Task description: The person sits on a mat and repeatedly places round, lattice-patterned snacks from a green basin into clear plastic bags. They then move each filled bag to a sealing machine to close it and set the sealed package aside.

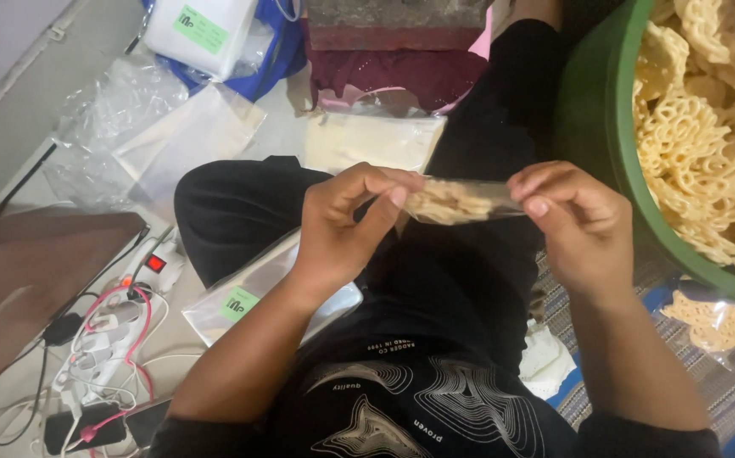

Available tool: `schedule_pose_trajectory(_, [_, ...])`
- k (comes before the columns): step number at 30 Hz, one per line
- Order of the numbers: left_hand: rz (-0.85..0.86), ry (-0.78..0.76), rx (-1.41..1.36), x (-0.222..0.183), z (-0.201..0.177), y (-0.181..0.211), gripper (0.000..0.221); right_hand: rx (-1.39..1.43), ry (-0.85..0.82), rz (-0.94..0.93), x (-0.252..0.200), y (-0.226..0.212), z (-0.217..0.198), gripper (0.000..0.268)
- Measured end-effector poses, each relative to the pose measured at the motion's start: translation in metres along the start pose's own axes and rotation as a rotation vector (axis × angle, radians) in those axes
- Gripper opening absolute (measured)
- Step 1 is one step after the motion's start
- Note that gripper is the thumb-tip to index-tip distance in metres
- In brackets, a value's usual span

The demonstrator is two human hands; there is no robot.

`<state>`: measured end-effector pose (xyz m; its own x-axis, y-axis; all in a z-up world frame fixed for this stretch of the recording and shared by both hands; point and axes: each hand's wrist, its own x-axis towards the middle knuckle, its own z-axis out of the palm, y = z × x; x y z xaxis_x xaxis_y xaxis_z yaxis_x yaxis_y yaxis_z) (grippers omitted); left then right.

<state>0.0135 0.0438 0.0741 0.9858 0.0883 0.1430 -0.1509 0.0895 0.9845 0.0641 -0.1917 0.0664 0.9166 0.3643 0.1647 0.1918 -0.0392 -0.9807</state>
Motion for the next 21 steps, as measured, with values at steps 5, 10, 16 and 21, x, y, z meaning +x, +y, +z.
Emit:
schedule_pose_trajectory(5, [-0.067, 0.131, -0.052, 0.007, -0.006, -0.004, 0.013, 0.041, 0.039, -0.025, 0.007, -0.002, 0.009, 0.016])
schedule_pose_trajectory(10, [0.017, 0.070, 0.048, 0.007, -0.019, -0.018, 0.019, -0.192, -0.083, -0.015, 0.016, -0.012, 0.011, 0.011])
schedule_pose_trajectory(16, [0.441, 0.086, 0.633, 0.032, -0.035, -0.032, 0.012, -0.445, -0.095, -0.108, 0.040, -0.002, 0.021, 0.006])
schedule_pose_trajectory(21, [0.428, -0.022, 0.884, 0.078, -0.047, -0.045, 0.007, -0.704, -0.072, -0.303, 0.087, 0.027, 0.021, 0.008])
